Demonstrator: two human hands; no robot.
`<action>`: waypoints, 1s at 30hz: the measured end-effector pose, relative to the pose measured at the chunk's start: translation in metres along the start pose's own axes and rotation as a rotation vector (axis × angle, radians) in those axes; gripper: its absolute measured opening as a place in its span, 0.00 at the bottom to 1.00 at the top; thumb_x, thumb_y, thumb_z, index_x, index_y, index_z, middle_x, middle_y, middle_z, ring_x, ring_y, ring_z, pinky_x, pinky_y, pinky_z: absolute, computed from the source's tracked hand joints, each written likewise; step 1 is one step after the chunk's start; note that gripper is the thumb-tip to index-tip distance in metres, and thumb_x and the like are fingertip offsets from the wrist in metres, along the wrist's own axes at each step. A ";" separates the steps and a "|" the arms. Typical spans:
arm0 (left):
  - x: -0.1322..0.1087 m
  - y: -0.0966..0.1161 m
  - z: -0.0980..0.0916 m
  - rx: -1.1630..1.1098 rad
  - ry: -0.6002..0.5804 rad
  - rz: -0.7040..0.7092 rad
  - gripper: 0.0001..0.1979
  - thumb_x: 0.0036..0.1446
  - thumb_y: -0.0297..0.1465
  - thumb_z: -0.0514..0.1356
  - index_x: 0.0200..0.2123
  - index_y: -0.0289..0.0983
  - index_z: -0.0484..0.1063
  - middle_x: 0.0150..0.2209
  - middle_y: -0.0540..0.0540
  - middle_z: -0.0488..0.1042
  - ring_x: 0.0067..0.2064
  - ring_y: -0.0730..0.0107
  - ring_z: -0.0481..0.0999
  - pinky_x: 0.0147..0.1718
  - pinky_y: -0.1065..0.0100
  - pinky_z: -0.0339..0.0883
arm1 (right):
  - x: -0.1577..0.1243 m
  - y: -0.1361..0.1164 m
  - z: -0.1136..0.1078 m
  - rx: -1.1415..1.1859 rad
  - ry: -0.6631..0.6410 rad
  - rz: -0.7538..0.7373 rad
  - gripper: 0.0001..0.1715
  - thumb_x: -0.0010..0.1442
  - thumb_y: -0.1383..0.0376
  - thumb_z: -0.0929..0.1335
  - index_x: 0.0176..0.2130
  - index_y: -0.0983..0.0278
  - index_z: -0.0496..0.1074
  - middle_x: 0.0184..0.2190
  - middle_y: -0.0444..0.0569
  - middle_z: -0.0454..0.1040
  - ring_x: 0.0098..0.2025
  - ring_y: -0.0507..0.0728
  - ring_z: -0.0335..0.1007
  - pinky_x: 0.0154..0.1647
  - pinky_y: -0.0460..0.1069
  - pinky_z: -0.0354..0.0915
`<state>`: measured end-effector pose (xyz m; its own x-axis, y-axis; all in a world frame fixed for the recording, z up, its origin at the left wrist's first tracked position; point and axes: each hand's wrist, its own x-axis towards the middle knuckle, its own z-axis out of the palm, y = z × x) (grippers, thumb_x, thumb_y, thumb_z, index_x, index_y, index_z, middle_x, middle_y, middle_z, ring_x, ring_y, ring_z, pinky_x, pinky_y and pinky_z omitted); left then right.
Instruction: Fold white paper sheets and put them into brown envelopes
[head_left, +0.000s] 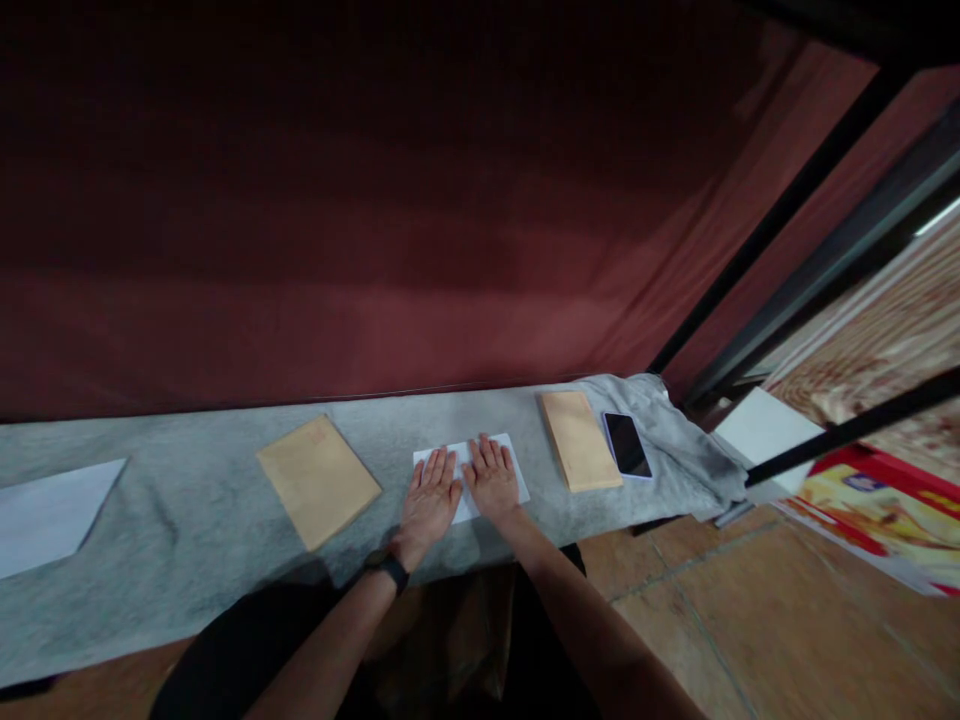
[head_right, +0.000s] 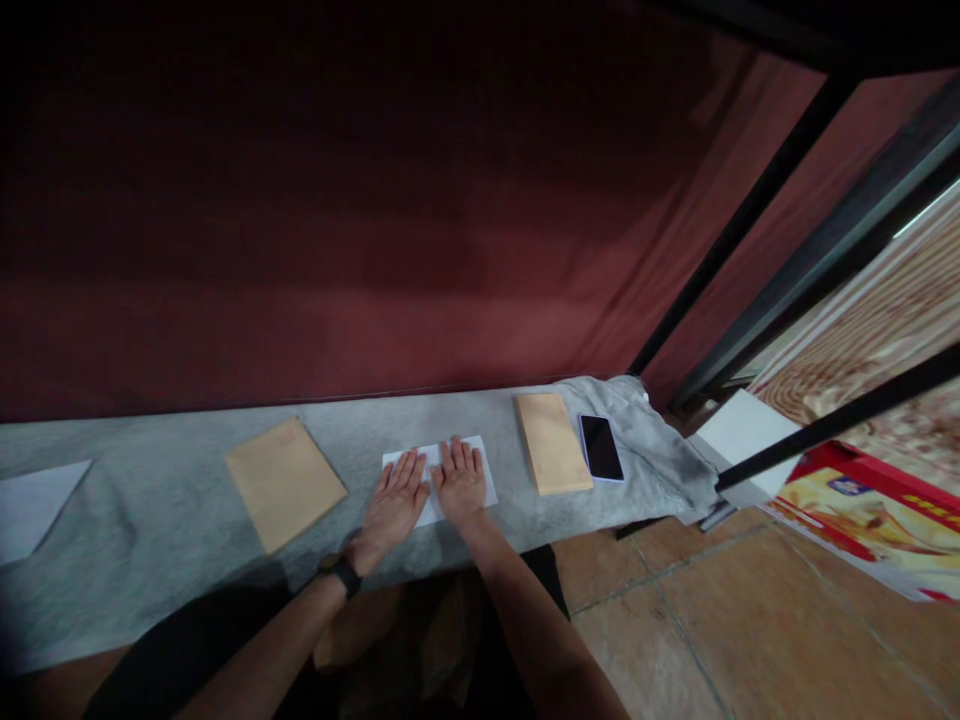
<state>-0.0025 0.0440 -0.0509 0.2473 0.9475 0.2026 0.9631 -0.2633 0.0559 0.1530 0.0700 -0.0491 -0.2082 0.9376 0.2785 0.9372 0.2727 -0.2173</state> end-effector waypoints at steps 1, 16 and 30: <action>0.000 0.000 -0.001 0.001 -0.001 -0.012 0.30 0.69 0.34 0.43 0.70 0.31 0.57 0.71 0.36 0.58 0.74 0.59 0.53 0.70 0.51 0.48 | -0.001 0.002 0.000 -0.008 0.002 0.016 0.30 0.74 0.56 0.60 0.69 0.64 0.62 0.70 0.58 0.59 0.70 0.65 0.57 0.70 0.63 0.51; -0.014 -0.018 -0.005 0.024 0.049 -0.151 0.33 0.69 0.38 0.42 0.70 0.25 0.55 0.69 0.30 0.61 0.71 0.51 0.58 0.68 0.48 0.55 | -0.026 0.045 -0.014 -0.077 0.058 0.130 0.33 0.74 0.57 0.58 0.69 0.74 0.60 0.68 0.64 0.61 0.70 0.67 0.58 0.69 0.63 0.53; -0.050 0.025 -0.016 -0.011 -0.028 0.120 0.30 0.71 0.42 0.45 0.72 0.40 0.55 0.72 0.39 0.57 0.73 0.56 0.54 0.70 0.45 0.50 | -0.103 0.010 -0.022 -0.028 0.109 -0.083 0.30 0.74 0.56 0.61 0.70 0.62 0.60 0.69 0.56 0.61 0.70 0.64 0.59 0.71 0.61 0.51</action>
<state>0.0071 -0.0132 -0.0436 0.3638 0.9137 0.1810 0.9251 -0.3771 0.0440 0.1901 -0.0290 -0.0593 -0.2554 0.8825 0.3949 0.9259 0.3409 -0.1630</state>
